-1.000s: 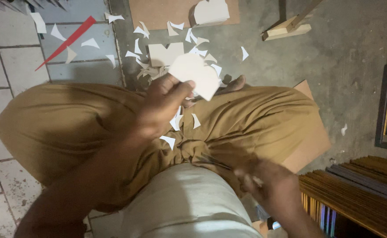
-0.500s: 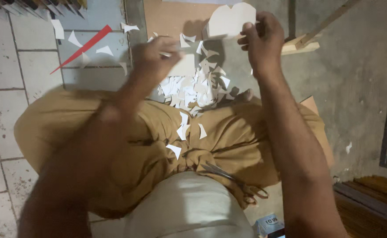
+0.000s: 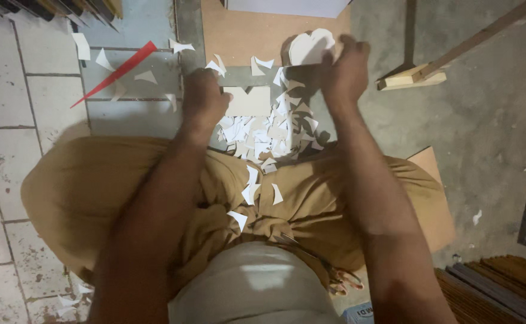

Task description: The person sits cross-legged on the floor and trims curved edges off white cardstock pieces with scissors, cutting small crescent scraps away and placing the trimmed pieces on a growing stack of finished shapes on the cardboard sheet in front of them.

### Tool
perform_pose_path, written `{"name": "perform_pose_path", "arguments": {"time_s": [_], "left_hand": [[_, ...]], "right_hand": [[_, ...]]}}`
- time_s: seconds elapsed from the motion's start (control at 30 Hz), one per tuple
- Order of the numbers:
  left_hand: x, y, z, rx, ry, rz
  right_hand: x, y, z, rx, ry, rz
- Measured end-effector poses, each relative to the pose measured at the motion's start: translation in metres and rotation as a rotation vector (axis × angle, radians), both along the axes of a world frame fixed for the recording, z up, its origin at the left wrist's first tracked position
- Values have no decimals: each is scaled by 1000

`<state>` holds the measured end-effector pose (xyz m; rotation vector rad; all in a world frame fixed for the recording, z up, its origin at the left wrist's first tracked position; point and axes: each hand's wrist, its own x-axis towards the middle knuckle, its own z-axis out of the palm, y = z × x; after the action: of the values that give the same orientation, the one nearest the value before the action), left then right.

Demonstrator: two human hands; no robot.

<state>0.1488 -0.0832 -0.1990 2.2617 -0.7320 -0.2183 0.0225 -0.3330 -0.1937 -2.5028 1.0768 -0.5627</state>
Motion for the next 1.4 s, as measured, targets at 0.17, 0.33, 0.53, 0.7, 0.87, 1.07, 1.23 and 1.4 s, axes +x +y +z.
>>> {"name": "perform_pose_path", "arguments": {"time_s": [0.17, 0.33, 0.53, 0.7, 0.87, 1.07, 1.23, 1.4], "left_hand": [[-1, 2, -1, 124, 142, -55], [-3, 2, -5, 130, 115, -33], [-8, 3, -4, 97, 75, -24], [-7, 2, -1, 137, 95, -31], [-9, 4, 3, 93, 152, -13], [-11, 4, 5, 115, 147, 2], [-11, 5, 2, 118, 88, -15], [-11, 6, 1, 123, 78, -13]], "right_hand": [[-3, 67, -10, 227, 87, 202], [-12, 124, -25, 445, 168, 240], [-22, 133, -24, 319, 72, 334], [-24, 127, -12, 356, 127, 319], [-19, 129, -11, 336, -27, 278], [-17, 137, -21, 418, -9, 275], [-20, 143, -24, 381, -62, 367], [-23, 151, -11, 485, 34, 347]]}}
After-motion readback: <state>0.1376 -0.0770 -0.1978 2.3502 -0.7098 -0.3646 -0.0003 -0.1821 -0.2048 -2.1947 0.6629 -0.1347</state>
